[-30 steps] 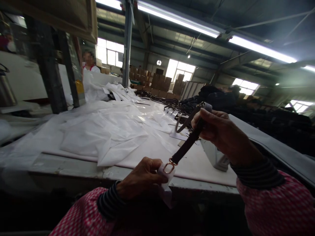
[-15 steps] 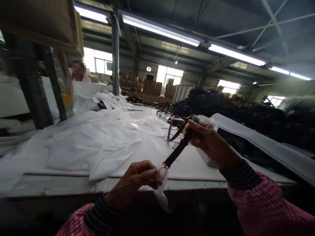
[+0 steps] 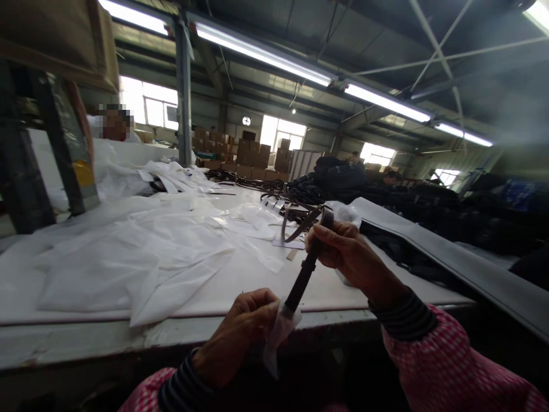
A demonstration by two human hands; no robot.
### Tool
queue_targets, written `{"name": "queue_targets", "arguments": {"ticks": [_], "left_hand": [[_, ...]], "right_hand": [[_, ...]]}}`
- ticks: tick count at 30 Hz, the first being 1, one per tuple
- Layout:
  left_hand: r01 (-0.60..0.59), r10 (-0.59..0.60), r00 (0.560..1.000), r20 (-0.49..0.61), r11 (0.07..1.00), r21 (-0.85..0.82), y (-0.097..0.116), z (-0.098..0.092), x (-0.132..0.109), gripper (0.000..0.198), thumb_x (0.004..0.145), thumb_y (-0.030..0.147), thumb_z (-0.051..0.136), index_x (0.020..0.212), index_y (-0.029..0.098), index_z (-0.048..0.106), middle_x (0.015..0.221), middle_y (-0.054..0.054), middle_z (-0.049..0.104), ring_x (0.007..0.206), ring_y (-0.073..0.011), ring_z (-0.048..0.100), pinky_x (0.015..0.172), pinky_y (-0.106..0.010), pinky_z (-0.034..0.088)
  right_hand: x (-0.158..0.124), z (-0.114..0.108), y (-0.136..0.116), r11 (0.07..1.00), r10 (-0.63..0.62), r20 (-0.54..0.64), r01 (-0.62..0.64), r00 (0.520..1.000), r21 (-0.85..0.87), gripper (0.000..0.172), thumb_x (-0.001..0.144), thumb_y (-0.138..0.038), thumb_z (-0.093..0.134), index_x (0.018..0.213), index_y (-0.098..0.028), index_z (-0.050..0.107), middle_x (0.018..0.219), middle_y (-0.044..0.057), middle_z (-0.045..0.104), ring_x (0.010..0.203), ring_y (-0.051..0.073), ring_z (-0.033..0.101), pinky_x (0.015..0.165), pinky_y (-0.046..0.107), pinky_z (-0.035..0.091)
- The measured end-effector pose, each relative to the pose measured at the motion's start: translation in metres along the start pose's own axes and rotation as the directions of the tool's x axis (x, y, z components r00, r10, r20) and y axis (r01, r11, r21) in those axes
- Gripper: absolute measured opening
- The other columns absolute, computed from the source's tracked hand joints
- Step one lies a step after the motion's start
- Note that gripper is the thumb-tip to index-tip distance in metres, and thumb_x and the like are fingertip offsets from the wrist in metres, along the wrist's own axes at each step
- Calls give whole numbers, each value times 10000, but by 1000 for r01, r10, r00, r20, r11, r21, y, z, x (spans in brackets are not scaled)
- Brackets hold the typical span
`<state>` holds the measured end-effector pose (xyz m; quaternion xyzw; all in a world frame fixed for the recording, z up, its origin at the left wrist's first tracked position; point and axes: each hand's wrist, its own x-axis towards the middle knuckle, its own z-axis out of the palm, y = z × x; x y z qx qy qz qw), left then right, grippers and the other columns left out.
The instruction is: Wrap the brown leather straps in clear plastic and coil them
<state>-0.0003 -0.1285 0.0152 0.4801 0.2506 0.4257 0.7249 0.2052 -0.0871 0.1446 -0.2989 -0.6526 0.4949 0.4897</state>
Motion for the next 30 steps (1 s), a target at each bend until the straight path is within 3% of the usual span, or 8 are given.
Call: {"name": "queue_targets", "arguments": {"ticks": [4,10,16,21,26,30], "left_hand": [[12,-16,997,-77,999,-46,-3,4,5,306,882,397,725,778,139,597,754,-58,689,632,-117,555,597,-226,384],[-67,67,991,-117,998,0,15,15,26,316,855,417,717,749,141,606,721,-74,708,595,-128,552,571,-234,372],[-254,259,966,0,948,191,45,31,36,310,854,413,735,756,121,706,636,-22,640,591,-121,514,603,-238,396],[-300,309,951,-5,927,225,64,43,46,332,880,440,706,766,131,674,633,-6,616,540,-95,462,531,-217,348],[-327,325,945,36,929,174,72,53,52,371,900,495,671,783,147,617,602,-14,626,474,-101,481,496,-232,369],[-292,289,956,43,953,84,71,59,47,353,678,291,882,911,159,652,716,0,666,610,-123,573,577,-230,434]], "right_hand": [[-5,-2,-4,994,-73,-29,71,997,-79,284,923,-362,734,780,-116,733,669,29,623,454,42,406,417,193,232],[0,-4,-16,983,-144,-32,139,989,-122,280,921,-356,739,767,-122,738,669,33,636,459,47,412,425,203,252],[6,-15,-34,972,-226,-166,210,960,-105,283,867,-361,789,726,-123,728,616,15,608,416,37,377,392,199,220],[11,-23,-48,960,-278,-263,258,924,-107,316,820,-389,829,690,-129,708,562,-3,570,389,44,377,376,202,211],[18,-34,-58,916,-392,-295,339,872,-215,331,817,-401,828,676,-130,702,542,-6,568,383,47,369,375,212,207],[14,-37,-59,909,-403,-291,343,868,-235,343,813,-417,826,677,-130,696,551,-4,582,378,46,358,368,216,198]]}}
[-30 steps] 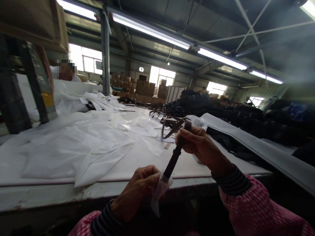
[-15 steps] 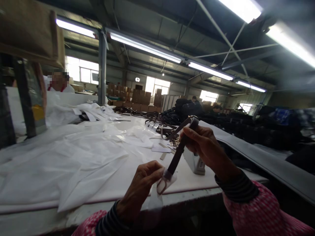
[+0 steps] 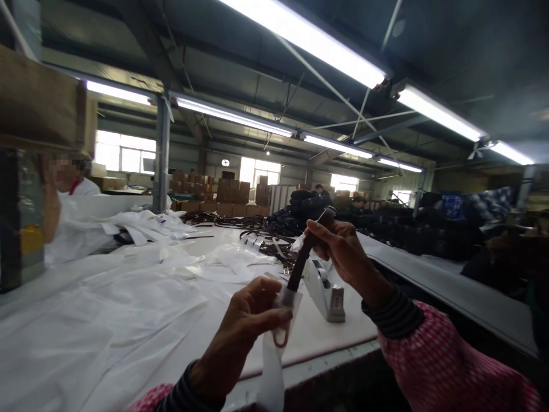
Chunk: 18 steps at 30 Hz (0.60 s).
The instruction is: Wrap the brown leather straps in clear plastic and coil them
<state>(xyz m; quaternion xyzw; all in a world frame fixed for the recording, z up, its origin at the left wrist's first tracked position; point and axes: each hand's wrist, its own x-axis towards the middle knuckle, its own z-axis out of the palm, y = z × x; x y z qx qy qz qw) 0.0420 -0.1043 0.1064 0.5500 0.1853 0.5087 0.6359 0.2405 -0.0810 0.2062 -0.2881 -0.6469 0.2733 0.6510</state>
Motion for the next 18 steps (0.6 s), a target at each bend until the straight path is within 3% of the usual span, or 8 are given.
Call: {"name": "queue_targets", "arguments": {"ticks": [2,7,13,18], "left_hand": [[17,-17,999,-32,1000,13,-1,0,-2,419,611,185,894,955,170,654,711,17,672,650,-128,595,624,-229,443],[6,2,995,-104,997,74,-7,-2,1,359,629,161,861,923,166,655,683,22,675,660,-130,601,648,-232,439],[-93,101,990,-94,992,86,-12,-1,7,372,675,144,818,988,172,619,740,20,676,617,-114,563,550,-221,417],[-67,77,991,-110,993,93,-13,1,9,475,659,112,802,1076,174,585,730,6,705,679,-153,634,641,-261,496]], "right_hand": [[-5,0,-1,1000,13,10,-13,1000,10,350,826,-428,814,692,-127,696,584,7,604,384,44,364,370,214,201],[-16,7,-6,990,132,54,-135,990,50,377,815,-462,813,708,-128,675,558,-21,550,384,40,358,361,198,204],[-25,21,2,952,285,141,-297,948,76,377,802,-462,813,710,-130,661,524,-44,504,381,37,340,352,179,223],[-34,29,15,938,320,176,-337,931,80,374,813,-455,808,728,-121,664,556,-39,519,398,33,340,372,186,210]]}}
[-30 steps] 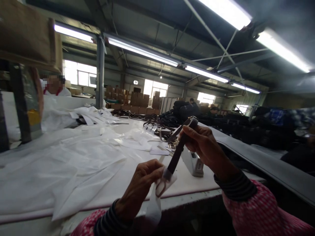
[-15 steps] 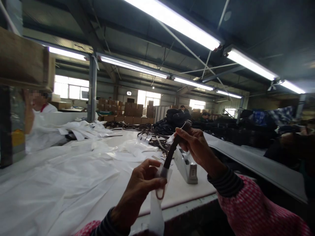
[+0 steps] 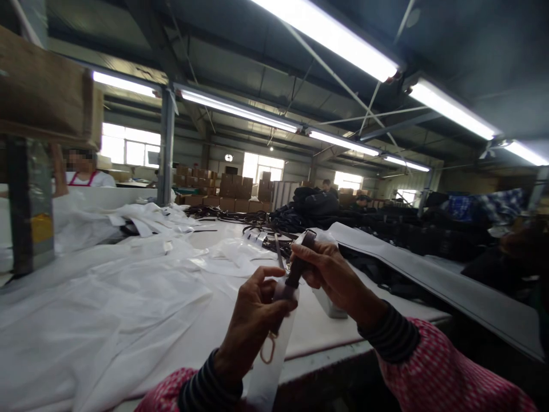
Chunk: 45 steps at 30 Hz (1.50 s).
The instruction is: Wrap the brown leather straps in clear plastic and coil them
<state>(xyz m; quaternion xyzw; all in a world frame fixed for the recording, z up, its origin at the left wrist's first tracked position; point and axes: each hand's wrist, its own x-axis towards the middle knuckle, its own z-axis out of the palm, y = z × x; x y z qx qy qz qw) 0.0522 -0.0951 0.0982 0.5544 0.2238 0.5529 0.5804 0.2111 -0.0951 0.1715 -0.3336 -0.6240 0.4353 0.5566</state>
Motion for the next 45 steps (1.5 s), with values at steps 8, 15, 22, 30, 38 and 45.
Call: {"name": "queue_targets", "arguments": {"ticks": [8,15,22,30,38,45], "left_hand": [[6,-6,1000,3,1000,-6,2,-3,-3,651,620,98,819,1193,211,531,811,18,695,701,-157,639,641,-266,520],[42,-42,999,3,999,-1,-8,-9,-1,639,612,89,824,1171,215,540,866,19,652,771,-184,663,659,-292,551],[-100,101,995,-2,989,112,-16,-9,-9,751,662,40,775,1303,298,479,1236,-17,601,695,-77,582,649,-229,500],[130,-148,981,125,982,137,-34,-19,-17,443,688,240,856,1080,173,659,911,-40,707,734,-164,635,655,-261,488],[238,-252,952,174,966,98,-43,-26,-27,151,724,249,789,767,133,703,539,10,598,453,-87,476,445,-201,340],[192,-215,962,167,971,145,-38,-31,-44,117,774,243,753,770,146,686,572,17,576,517,-97,482,487,-204,337]], "right_hand": [[-10,-6,17,989,75,97,-62,992,-133,365,864,-452,765,713,-134,667,630,4,599,504,71,443,447,197,278],[-18,-9,22,992,63,143,-47,988,-114,299,860,-430,769,790,-141,736,707,25,649,557,93,470,488,218,335],[-27,-9,34,977,143,142,-117,979,-178,305,825,-434,798,810,-132,760,737,36,651,608,115,513,530,229,392],[-33,-6,46,993,60,3,-59,998,-99,322,811,-404,816,644,-146,719,605,-3,587,518,89,432,487,236,339],[-43,-19,50,983,145,306,-103,941,-150,362,913,-514,699,928,-158,760,896,69,673,803,176,590,631,249,454],[-36,-13,95,786,390,260,-467,883,405,632,771,-767,704,965,-165,721,832,47,642,626,125,560,439,169,322]]}}
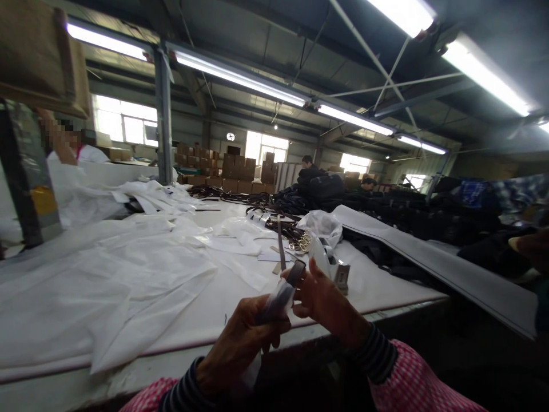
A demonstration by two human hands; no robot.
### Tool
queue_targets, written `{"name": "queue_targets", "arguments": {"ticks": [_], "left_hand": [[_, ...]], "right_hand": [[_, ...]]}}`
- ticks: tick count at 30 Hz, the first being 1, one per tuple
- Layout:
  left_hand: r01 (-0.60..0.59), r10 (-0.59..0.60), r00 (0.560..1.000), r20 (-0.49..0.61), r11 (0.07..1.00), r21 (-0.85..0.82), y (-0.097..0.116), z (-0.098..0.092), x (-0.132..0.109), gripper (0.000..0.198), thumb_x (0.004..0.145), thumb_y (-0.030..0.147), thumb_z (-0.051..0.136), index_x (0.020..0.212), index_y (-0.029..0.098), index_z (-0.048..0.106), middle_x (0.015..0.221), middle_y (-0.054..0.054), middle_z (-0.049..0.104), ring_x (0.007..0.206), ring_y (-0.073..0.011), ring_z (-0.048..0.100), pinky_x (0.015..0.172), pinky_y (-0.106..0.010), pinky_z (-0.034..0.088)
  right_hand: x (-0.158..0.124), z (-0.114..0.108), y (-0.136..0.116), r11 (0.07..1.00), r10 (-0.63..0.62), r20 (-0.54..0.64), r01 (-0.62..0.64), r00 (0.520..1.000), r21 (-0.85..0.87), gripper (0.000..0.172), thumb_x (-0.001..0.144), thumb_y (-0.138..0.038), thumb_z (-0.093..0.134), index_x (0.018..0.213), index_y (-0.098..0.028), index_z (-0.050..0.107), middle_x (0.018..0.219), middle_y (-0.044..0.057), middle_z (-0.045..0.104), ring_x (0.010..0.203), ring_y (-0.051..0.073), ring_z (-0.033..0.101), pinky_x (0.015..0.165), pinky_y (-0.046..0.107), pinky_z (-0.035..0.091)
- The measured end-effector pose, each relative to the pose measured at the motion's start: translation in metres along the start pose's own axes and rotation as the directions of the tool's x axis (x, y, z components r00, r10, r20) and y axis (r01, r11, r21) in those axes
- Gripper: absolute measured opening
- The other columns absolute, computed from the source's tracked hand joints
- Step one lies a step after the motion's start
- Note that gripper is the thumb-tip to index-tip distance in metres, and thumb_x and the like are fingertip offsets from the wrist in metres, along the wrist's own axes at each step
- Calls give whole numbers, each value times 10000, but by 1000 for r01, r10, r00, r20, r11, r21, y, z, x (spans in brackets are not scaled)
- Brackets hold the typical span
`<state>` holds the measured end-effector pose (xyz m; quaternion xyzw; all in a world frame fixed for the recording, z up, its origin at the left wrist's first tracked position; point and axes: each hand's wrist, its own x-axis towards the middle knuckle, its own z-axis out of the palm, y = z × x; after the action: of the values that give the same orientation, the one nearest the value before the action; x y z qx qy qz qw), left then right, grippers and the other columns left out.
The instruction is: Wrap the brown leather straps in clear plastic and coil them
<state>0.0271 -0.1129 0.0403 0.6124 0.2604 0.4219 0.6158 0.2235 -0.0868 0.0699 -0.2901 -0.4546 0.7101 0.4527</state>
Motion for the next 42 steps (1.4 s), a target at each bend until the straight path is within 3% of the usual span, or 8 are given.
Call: {"name": "queue_targets", "arguments": {"ticks": [3,6,9,16,28,32,36,42], "left_hand": [[46,-46,999,6,999,16,-5,-2,-7,173,776,246,768,708,141,649,561,11,570,522,-95,484,503,-206,335],[118,-119,993,-11,992,-42,-7,-8,-8,233,736,311,819,788,136,674,547,10,577,490,-99,495,476,-202,324],[138,-137,990,17,983,-124,-5,-16,-6,347,743,402,819,919,138,678,572,0,613,488,-112,521,479,-206,375],[128,-106,980,166,984,-127,7,-17,-2,336,817,421,769,909,111,676,663,-43,674,546,-110,567,544,-208,439],[-34,34,999,-2,986,-161,19,-7,9,259,780,331,792,850,94,715,665,-40,674,567,-113,562,567,-227,461],[-32,25,997,-75,995,-100,21,-4,7,269,795,361,793,790,108,701,655,-23,672,546,-96,551,549,-210,435],[0,-9,997,-72,993,-114,16,-7,7,257,775,331,806,759,126,653,608,-12,667,517,-97,546,527,-205,418],[59,-52,998,36,971,-231,12,-13,9,230,777,295,795,757,117,651,644,-48,699,519,-103,571,545,-212,446]], "right_hand": [[14,1,6,992,-12,-173,34,985,123,516,765,-630,809,895,-137,729,761,25,625,520,63,454,399,144,255],[18,5,-7,988,-142,-212,153,967,38,377,761,-469,876,871,-135,740,738,8,608,533,56,449,426,143,295],[13,9,-29,958,-259,-53,250,964,-139,304,800,-378,861,968,-147,756,761,2,582,583,67,463,478,158,327],[4,11,-64,856,-204,261,301,944,-421,268,814,-288,806,1039,-150,757,801,22,579,613,98,460,533,222,314],[1,26,-30,828,-112,317,265,942,-495,241,796,-292,805,980,-139,780,800,41,664,651,136,510,574,258,347],[7,21,-14,918,-91,155,143,984,-369,446,899,-550,691,1112,-163,748,905,66,662,744,161,571,565,238,372],[18,20,-7,984,-104,-153,79,983,-161,421,781,-543,820,933,-152,777,813,25,613,645,103,492,497,191,323],[16,29,-25,941,-217,-32,200,976,-272,267,734,-345,895,856,-145,766,733,6,616,595,79,483,516,193,311]]}}
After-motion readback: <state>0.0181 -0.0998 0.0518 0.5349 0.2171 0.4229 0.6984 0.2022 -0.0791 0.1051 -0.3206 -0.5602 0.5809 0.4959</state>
